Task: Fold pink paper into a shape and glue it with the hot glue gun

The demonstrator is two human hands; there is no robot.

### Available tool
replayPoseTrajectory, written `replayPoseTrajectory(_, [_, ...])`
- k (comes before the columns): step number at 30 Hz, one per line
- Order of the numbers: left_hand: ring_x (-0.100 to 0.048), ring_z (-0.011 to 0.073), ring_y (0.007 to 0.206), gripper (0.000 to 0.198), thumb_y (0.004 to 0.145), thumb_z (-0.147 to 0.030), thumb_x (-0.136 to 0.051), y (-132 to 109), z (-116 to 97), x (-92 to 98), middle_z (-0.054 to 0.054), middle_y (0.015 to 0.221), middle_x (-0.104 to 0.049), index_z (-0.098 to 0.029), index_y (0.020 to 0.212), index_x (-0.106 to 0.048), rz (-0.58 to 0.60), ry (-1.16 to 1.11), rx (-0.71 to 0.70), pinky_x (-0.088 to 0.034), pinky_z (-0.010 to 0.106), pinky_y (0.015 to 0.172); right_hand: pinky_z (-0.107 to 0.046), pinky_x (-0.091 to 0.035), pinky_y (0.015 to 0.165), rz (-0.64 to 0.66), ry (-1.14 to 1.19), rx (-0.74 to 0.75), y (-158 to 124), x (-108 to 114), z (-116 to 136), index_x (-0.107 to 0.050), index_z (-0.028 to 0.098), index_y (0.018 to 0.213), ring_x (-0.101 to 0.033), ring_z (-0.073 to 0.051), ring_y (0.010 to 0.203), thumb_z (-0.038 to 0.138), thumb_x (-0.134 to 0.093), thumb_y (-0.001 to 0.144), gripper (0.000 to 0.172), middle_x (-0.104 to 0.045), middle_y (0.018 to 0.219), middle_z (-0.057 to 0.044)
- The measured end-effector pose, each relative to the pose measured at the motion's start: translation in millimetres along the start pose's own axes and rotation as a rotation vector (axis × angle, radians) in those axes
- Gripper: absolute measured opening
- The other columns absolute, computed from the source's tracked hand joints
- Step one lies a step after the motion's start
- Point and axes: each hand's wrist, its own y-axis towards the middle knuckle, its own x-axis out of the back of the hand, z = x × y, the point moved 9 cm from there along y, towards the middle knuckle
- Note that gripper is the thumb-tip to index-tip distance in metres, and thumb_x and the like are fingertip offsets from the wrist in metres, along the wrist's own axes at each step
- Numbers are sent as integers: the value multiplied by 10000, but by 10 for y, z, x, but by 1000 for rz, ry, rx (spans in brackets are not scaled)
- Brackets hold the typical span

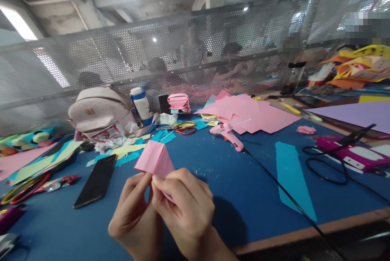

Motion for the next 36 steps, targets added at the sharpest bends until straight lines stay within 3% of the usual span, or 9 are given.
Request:
replayPoseTrajectory(13, [-642, 151, 766, 336, 744, -47, -717, 34, -41, 30, -10, 855, -692, -266, 998, -739, -34, 31, -14, -516, 251, 645, -214, -512, 564, 5, 18, -11, 2, -10, -17, -664, 167, 831, -611, -108, 602, 18, -652, 793, 154, -646, 674, -8])
replayPoseTrajectory(21, [-626, 149, 808, 369, 754, -31, -709, -82, -15, 27, 5, 925, -677, -258, 1044, -728, -35, 29, -12, -511, 254, 689, -219, -519, 563, 4, 15, 4, 3, -11, 5, -679, 169, 838, -614, -114, 598, 20, -655, 788, 159, -655, 670, -5])
replayPoseTrajectory(27, [-633, 162, 826, 316, 796, -65, -674, -147, 15, -18, 25, 941, -681, -246, 1051, -724, -21, -12, 72, -512, 255, 693, -235, -525, 594, 20, 32, 7, -31, -24, -22, -686, 163, 884, -618, -120, 643, 3, -659, 785, 190, -662, 705, -18])
replayPoseTrajectory(32, [-623, 158, 827, 172, 840, -179, -657, -206, 105, -10, 38, 924, -679, -212, 987, -739, -67, -96, 260, -509, 231, 710, -235, -526, 598, 47, 37, 4, -39, -39, -16, -695, 159, 897, -630, -119, 663, 10, -651, 797, 185, -674, 729, -23])
replayPoseTrajectory(36, [-631, 181, 888, 194, 898, -292, -591, -255, 165, -26, 57, 963, -685, -205, 987, -740, -60, -198, 366, -521, 245, 756, -226, -523, 598, 64, 4, 15, -30, -51, 2, -704, 168, 908, -640, -114, 662, 20, -652, 805, 188, -692, 743, -18])
